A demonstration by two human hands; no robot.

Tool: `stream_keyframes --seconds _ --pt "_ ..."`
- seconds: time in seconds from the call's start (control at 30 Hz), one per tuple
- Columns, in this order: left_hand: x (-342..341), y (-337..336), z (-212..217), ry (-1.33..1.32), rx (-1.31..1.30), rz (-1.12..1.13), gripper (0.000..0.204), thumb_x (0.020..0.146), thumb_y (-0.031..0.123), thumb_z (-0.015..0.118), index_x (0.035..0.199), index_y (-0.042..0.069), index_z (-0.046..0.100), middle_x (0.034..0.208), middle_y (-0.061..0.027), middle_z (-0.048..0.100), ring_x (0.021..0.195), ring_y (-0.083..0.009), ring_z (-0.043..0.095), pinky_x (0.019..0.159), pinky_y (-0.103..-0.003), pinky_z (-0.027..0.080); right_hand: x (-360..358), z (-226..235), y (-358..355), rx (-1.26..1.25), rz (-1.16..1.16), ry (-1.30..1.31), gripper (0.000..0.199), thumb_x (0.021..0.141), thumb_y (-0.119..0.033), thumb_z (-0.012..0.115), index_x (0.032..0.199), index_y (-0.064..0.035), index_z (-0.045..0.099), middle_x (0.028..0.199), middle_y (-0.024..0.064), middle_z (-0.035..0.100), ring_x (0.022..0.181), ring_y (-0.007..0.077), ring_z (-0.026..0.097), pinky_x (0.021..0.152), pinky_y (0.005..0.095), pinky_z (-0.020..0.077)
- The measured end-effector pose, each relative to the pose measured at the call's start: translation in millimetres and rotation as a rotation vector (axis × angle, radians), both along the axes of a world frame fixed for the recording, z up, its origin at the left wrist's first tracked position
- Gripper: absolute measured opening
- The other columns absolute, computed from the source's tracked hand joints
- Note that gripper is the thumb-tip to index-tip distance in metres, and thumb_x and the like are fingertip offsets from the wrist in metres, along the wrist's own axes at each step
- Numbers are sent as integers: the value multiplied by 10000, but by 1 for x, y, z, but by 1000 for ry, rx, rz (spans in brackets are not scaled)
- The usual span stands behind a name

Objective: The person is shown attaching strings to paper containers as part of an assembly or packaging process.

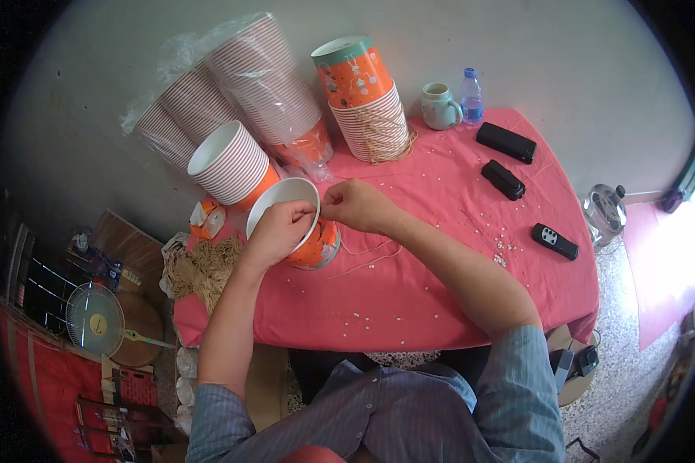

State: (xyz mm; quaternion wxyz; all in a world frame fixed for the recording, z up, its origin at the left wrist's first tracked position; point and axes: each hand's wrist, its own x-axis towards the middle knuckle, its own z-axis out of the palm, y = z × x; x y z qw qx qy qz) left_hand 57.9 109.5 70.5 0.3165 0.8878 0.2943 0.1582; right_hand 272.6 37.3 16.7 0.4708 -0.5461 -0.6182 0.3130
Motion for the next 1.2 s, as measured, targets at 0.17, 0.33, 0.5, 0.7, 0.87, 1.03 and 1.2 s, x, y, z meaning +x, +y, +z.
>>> stream_keyframes --seconds 0.17,0.33,0.5,0.7,0.87,1.03,1.2 --pt "6 -4 6 59 63 31 181 1057 96 637 1130 -42 729 843 -109 777 796 -89 687 718 -317 552 3 0 0 -35 1 28 298 924 -271 793 1003 16 800 864 144 786 813 209 738 813 400 577" --pt "-2 8 -3 -118 210 153 145 1038 98 644 1026 -40 687 808 -120 762 719 -153 722 670 -342 548 -1 10 -5 -102 15 -68 165 955 -142 764 1017 10 782 908 57 787 837 123 710 821 323 583" --pt "-25 7 17 -348 380 436 135 1041 143 666 1034 11 696 815 -173 751 736 -302 767 693 -414 581 11 12 -2 -192 102 103 162 962 -130 749 1044 8 735 930 81 792 874 175 760 844 339 608" --pt "-20 -76 -12 -594 376 305 100 1076 75 657 1155 15 672 990 -98 797 709 -162 720 622 -317 548 6 28 -16 -264 220 348 152 964 -108 729 1079 -10 714 952 88 798 893 177 778 816 319 608" --pt "-15 -93 -54 -508 360 312 132 1040 33 681 1171 15 684 1078 -157 793 864 -291 777 714 -368 606 -6 34 -20 -285 352 354 156 1009 -156 713 1091 -23 726 989 80 800 887 179 779 800 317 613" --pt "-11 -75 -65 -558 494 280 151 996 6 697 1146 -2 685 1194 -209 770 1114 -398 756 946 -467 604 -9 28 -17 -379 238 427 170 1045 -180 696 1113 -26 718 997 102 794 856 192 781 787 329 628" --pt "-15 -75 -78 -508 526 276 149 985 32 715 1128 -1 687 1224 -208 759 1182 -410 727 1039 -499 555 -12 23 -18 -397 132 492 194 1061 -198 688 1158 -30 685 939 114 780 711 197 757 661 315 617"
